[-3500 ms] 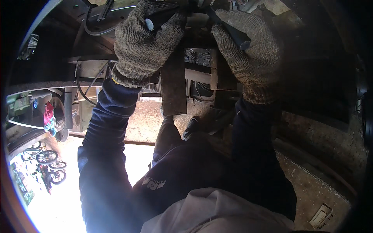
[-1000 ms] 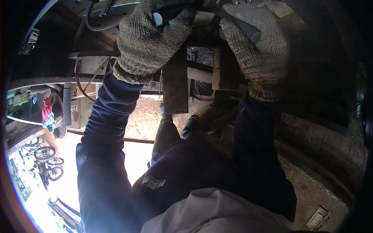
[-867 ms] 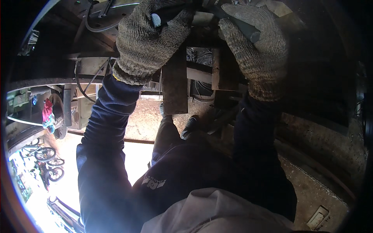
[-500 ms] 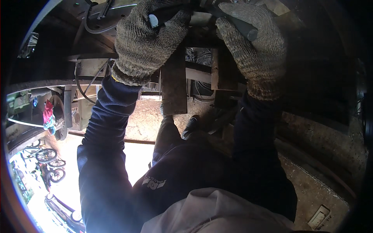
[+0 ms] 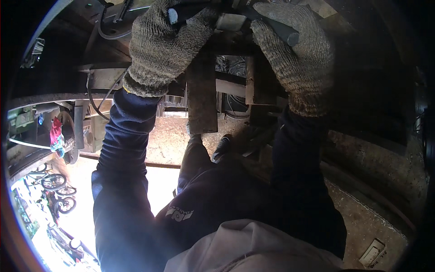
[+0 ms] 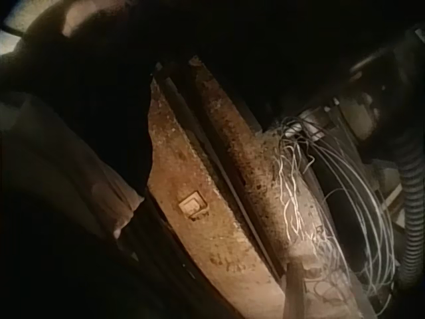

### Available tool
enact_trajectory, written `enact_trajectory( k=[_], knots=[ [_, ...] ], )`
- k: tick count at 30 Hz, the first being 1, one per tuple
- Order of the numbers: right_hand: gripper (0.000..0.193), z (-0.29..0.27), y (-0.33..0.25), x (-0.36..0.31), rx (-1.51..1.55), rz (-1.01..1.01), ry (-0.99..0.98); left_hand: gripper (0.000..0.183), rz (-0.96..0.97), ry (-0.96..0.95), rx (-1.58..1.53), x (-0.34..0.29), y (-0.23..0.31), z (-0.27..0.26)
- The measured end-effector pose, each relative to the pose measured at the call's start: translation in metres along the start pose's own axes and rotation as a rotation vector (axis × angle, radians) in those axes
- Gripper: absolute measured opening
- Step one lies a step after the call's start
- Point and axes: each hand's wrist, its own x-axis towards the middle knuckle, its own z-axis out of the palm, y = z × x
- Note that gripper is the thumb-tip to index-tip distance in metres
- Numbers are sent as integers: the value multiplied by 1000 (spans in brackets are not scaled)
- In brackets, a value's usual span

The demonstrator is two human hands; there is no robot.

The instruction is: The person bends a metal rod using a manual bending machine while wearing gloves, while another person helps stabilize the rod.

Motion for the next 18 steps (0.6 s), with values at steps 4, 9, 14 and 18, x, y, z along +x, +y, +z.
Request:
enact_trajectory(
  k=[4, 9, 14, 18],
  knots=[
    [27, -3, 2, 4, 15, -52, -16, 25, -2, 21, 34, 0, 3, 1],
    [27, 2, 8, 2, 49, -87, 23, 26, 55, 35, 100, 1, 3, 1],
    [27, -6, 0, 8, -53, -105, -38, 26, 14, 18, 52, 1, 2, 1],
    [27, 1, 5, 3, -5, -71, -4, 26, 28, 9, 55, 3, 1, 1]
  ],
)
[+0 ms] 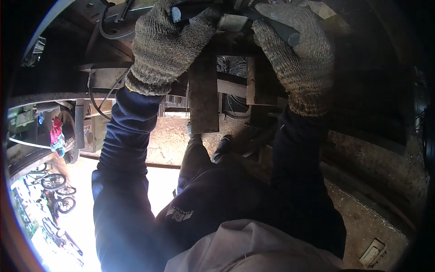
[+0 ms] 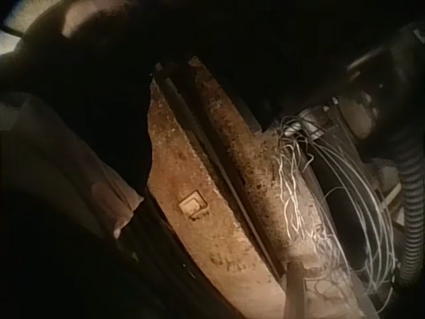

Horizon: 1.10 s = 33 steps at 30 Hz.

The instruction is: The person bends a metal rod using a manual bending machine while wearing gloves, while another person helps stabilize the rod.

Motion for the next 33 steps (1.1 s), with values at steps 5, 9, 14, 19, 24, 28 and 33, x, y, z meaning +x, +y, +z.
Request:
enact_trajectory(
  k=[5, 9, 14, 19, 24, 28, 33],
  knots=[
    [28, -1, -2, 3, 16, 32, -5, 24, 78, -4, 91, 3, 1, -2],
    [28, 3, 1, 0, 24, 14, 33, 26, 152, 12, 148, 6, 1, -2],
    [29, 2, 0, 2, -67, -52, 50, 27, -108, 100, -216, 9, 22, 12],
    [30, 3, 1, 4, -64, -63, 57, 25, -63, 119, -175, 8, 18, 13],
    [30, 3, 2, 2, -74, -45, 53, 26, -135, 120, -222, 9, 22, 13],
    [29, 3, 6, 0, -83, -36, 52, 28, -51, 132, -111, 10, 18, 16],
    [29, 7, 2, 2, -84, -35, 39, 31, 11, 161, -60, 6, 11, 13]
  ],
)
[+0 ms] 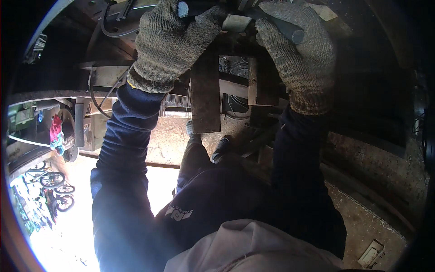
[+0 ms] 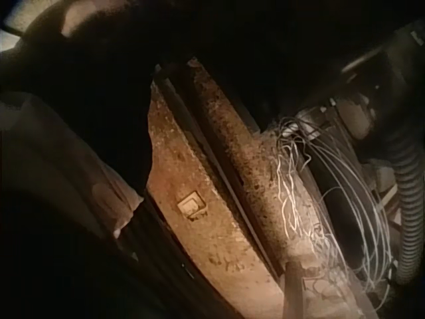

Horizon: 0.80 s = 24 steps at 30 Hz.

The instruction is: The person bends a metal rod using a manual bending machine while wearing gloves, while another person helps stabilize the rod.

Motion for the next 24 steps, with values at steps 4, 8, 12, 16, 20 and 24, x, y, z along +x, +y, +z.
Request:
enact_trajectory(
  k=[4, 8, 12, 16, 20, 24],
  knots=[
    [29, -2, 3, 0, -8, 5, 2, 33, 38, 34, 136, 0, 5, 1],
    [29, -2, 3, 0, -6, 10, 0, 32, 6, -1, 61, 3, 2, 2],
    [29, -2, 2, -1, -10, 17, -1, 30, 31, -37, 40, 5, 4, 0],
    [29, -1, 3, -1, -16, 15, 3, 28, 50, -23, 102, 3, 5, -1],
    [29, 1, 3, 0, -14, 15, 4, 28, 32, -60, 49, 6, 7, -4],
    [28, 1, 3, 1, -18, 16, 4, 31, 60, -19, 54, 7, 7, 1]
  ],
)
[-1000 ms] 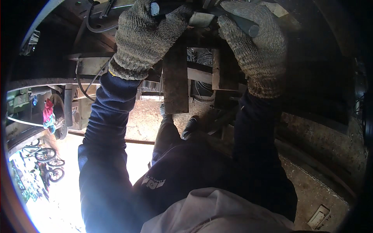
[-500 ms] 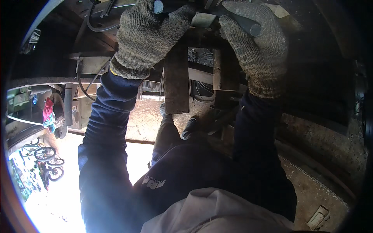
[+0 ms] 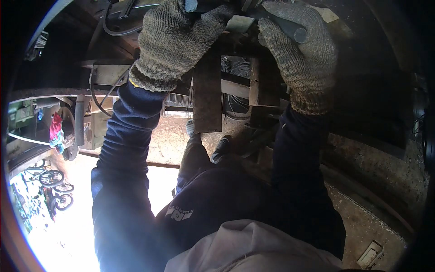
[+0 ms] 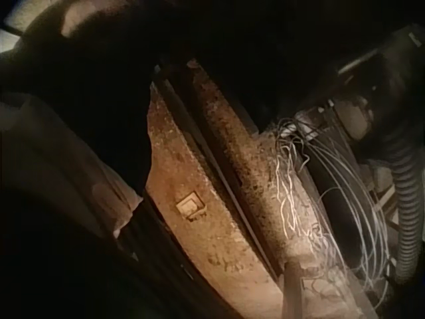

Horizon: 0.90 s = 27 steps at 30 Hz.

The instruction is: The person bends a metal rod using a manual bending machine while wearing gloves, while another person helps stabilize the rod.

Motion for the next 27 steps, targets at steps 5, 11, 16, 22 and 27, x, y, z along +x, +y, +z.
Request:
enact_trajectory(
  k=[5, 11, 16, 22, 27],
  knots=[
    [28, -3, 0, 0, -8, 1, 1, 34, -69, -29, 33, 1, 3, -1],
    [28, 0, -2, 0, -4, 8, -3, 36, 20, -60, 203, 0, 0, -9],
    [28, -1, -2, -1, -13, 12, -2, 36, -38, -49, 78, 2, 0, -5],
    [28, -1, -2, 0, -14, 8, 2, 36, -56, -52, 43, 3, 2, -6],
    [28, -2, -1, 1, -15, 4, 5, 35, -103, -80, 5, 6, 6, -7]
  ],
)
